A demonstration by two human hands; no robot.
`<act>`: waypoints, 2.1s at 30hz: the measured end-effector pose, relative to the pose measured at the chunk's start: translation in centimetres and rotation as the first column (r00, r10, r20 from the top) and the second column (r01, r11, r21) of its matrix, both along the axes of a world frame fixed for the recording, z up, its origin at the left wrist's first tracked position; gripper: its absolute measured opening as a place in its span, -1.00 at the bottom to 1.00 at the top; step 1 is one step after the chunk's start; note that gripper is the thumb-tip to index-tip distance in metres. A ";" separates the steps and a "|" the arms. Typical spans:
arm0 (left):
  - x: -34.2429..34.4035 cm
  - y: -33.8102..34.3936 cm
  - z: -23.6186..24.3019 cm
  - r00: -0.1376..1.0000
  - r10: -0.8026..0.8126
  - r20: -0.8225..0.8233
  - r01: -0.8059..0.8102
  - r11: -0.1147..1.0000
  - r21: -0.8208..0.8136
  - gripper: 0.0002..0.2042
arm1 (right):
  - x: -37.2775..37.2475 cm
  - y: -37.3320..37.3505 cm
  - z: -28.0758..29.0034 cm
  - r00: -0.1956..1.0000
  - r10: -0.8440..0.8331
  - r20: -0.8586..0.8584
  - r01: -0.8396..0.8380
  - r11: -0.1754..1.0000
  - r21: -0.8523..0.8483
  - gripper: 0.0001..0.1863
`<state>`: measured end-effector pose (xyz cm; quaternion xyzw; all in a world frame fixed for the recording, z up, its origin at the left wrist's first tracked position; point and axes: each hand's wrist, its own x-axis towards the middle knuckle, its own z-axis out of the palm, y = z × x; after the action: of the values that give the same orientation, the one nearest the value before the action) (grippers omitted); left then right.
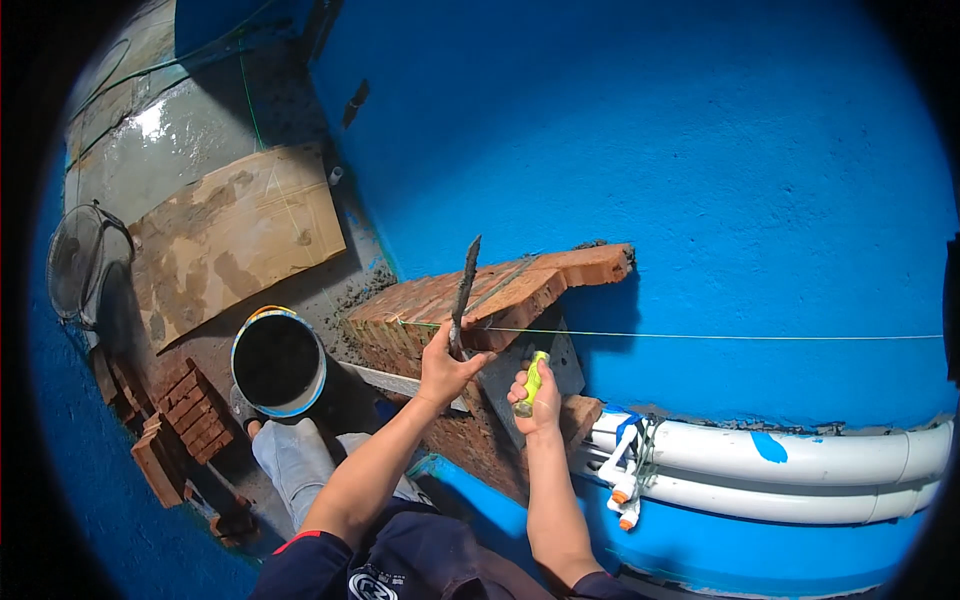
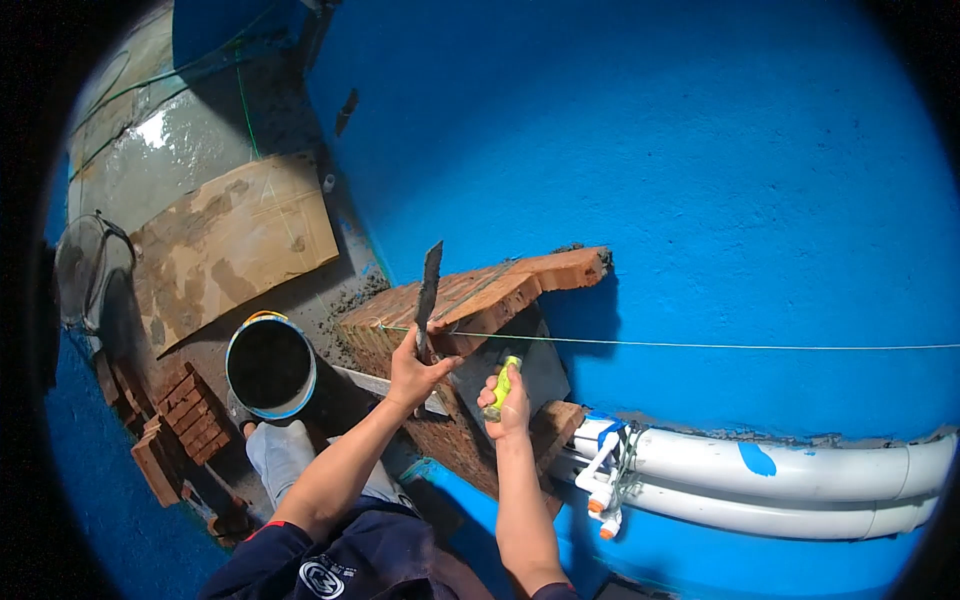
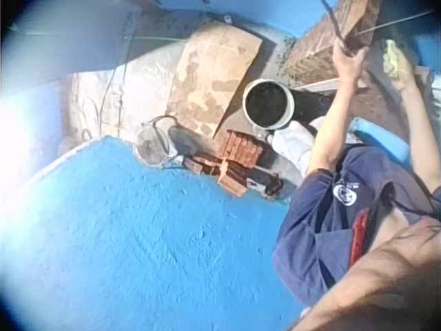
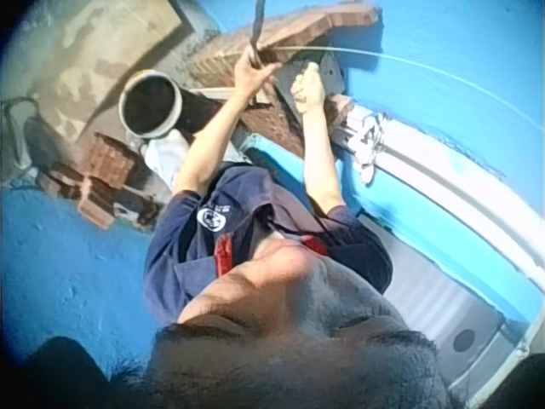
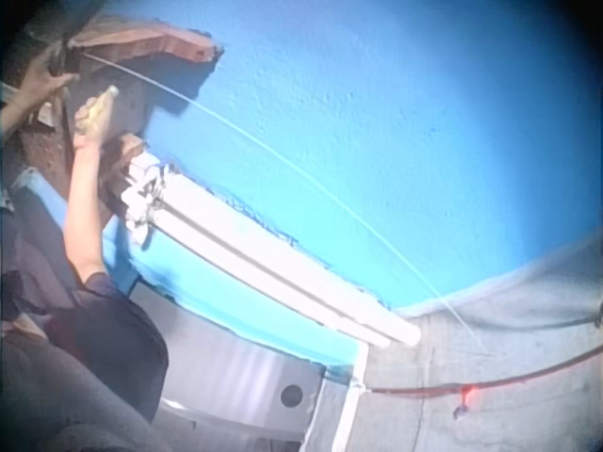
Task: The person lays bricks to build a small wall section using a trowel to apply mortar from a bucket.
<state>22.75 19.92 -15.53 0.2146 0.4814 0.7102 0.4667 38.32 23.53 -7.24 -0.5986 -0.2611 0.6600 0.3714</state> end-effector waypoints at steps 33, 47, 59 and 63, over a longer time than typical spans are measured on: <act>0.0 -0.2 0.3 0.999 0.011 -0.032 -0.011 1.000 0.015 -0.49 | -1.2 -1.1 -0.9 0.966 -0.216 -0.138 0.216 0.976 -0.014 -0.67; -0.1 -0.2 0.6 0.998 -0.002 0.066 0.000 1.000 0.028 -0.49 | -0.8 -0.3 -0.4 0.950 -0.166 -0.266 0.162 0.986 -0.035 -0.66; -0.1 0.0 0.1 0.999 0.026 -0.020 -0.025 0.999 0.022 -0.49 | -2.0 1.0 -0.3 0.926 -0.131 -0.354 0.113 0.991 -0.071 -0.66; 0.1 -0.1 -0.1 0.999 0.036 -0.016 -0.035 0.999 0.025 -0.49 | -2.6 0.7 -0.2 0.938 -0.178 -0.297 0.168 0.984 -0.058 -0.67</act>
<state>22.85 19.86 -15.61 0.2177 0.4801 0.7225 0.4474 35.72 24.23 -7.46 -0.5175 -0.1372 0.7123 0.4539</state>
